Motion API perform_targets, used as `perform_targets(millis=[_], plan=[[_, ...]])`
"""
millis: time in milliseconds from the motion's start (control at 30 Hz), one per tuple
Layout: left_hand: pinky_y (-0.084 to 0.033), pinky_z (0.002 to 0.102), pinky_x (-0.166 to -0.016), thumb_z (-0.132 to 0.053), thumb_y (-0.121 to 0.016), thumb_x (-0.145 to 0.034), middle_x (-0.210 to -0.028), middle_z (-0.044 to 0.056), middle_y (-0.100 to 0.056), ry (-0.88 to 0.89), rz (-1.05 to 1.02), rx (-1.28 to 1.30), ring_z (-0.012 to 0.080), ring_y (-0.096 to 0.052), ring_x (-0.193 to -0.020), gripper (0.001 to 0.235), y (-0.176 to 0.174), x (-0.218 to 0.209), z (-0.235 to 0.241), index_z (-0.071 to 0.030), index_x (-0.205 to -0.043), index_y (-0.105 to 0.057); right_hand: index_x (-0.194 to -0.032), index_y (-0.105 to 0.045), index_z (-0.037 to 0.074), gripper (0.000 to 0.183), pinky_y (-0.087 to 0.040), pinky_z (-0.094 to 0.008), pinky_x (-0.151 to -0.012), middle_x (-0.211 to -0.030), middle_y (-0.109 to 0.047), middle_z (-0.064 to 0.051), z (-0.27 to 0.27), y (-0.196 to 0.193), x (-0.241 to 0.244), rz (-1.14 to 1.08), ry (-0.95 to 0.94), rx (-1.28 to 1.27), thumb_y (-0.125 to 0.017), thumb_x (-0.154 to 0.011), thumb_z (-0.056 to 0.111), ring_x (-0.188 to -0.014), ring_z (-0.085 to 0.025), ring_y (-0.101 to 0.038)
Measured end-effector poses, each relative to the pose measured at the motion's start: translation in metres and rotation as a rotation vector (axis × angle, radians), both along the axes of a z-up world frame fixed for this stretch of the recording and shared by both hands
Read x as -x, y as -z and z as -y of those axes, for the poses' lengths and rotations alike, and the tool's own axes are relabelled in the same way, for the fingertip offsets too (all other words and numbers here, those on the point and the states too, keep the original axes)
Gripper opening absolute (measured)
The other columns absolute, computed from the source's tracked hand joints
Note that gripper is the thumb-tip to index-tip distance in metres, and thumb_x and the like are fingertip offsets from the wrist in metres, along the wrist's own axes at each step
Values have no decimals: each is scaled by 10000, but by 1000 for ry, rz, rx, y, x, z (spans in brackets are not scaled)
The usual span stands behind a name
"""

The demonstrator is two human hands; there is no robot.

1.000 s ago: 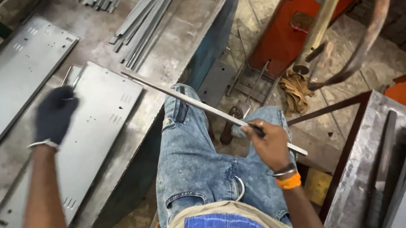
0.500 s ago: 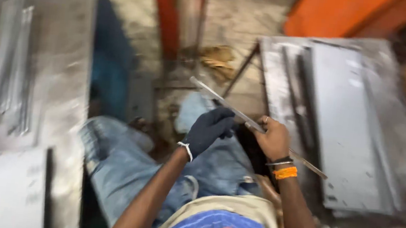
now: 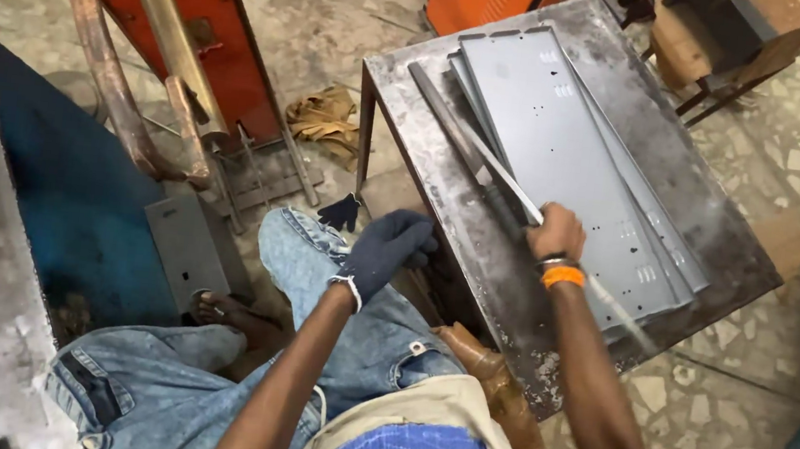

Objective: The worker is performing spot welding to attach metal strips to large sheet-metal panels at an industrial workstation.

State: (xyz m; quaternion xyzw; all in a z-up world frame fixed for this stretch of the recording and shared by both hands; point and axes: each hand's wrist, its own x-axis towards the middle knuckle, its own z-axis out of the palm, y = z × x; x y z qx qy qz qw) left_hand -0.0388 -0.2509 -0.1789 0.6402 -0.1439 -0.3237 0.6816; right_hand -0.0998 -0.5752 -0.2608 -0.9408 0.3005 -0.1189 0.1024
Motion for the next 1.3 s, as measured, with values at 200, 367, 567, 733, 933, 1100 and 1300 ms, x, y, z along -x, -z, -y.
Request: perform_targets(millis=[200, 367, 567, 733, 933, 1100, 1300], plan=[[-565, 304, -718, -347, -615, -990, -1037, 107, -751, -71, -90, 60, 157, -696, -834, 441, 21, -1, 45, 0, -1259, -661, -904, -758, 31, 260, -569, -441, -736, -820, -739, -168, -9, -79, -14, -69, -195, -201, -833, -703, 177, -761, -336, -709], [-447, 232, -848, -296, -273, -1130, -1255, 56, -504, 45, 19, 117, 130, -514, -1060, 448, 67, -12, 91, -63, -1472, -444, -895, -721, 10, 220, -491, -339, -485, -730, -671, -127, -63, -143, -13, -129, -340, -805, -855, -801, 157, -547, -172, -581], [-601, 405, -710, -248, -725, -860, -951, 183, -771, -114, 33, -101, 260, -742, -785, 469, 4, -11, 69, 54, -1218, -700, -927, -729, -14, 178, -482, -294, -463, -724, -710, -107, -62, -143, -7, 82, -326, -777, -694, -971, 155, -521, -144, -602], [-605, 351, -707, -53, -667, -771, -952, 163, -784, -266, 91, -7, 222, -741, -772, 427, 26, -22, 39, 60, -1180, -718, -1087, -770, 28, 260, -502, -387, -595, -866, -750, -151, -12, -92, -4, 258, -245, 199, -726, -1009, 272, -681, -307, -716], [-625, 379, -766, -31, -667, -816, -1047, 186, -754, -447, -51, 312, 254, -739, -837, 459, -54, -21, -44, 100, -1257, -660, -1429, -663, 52, 381, -430, -265, -633, -910, -585, -7, -39, -56, -57, 253, -377, -1090, -571, -1121, 256, -754, -91, -505], [-626, 375, -794, -39, -632, -836, -1106, 200, -740, -600, -4, 433, 263, -749, -881, 498, -126, 17, -119, 72, -1321, -605, -1439, -572, -25, 451, -531, -238, -862, -1103, -679, -20, -150, -134, -85, 494, -653, -1190, -685, -1014, 77, -958, -66, -624], [-621, 380, -761, -51, -663, -875, -1100, 230, -725, -786, 92, 377, 292, -735, -862, 472, -128, 54, -206, 122, -1311, -606, -1414, -567, -39, 472, -559, -245, -819, -1046, -746, -38, -252, -161, -92, 470, -757, -1363, -684, -971, 75, -914, -79, -679]])
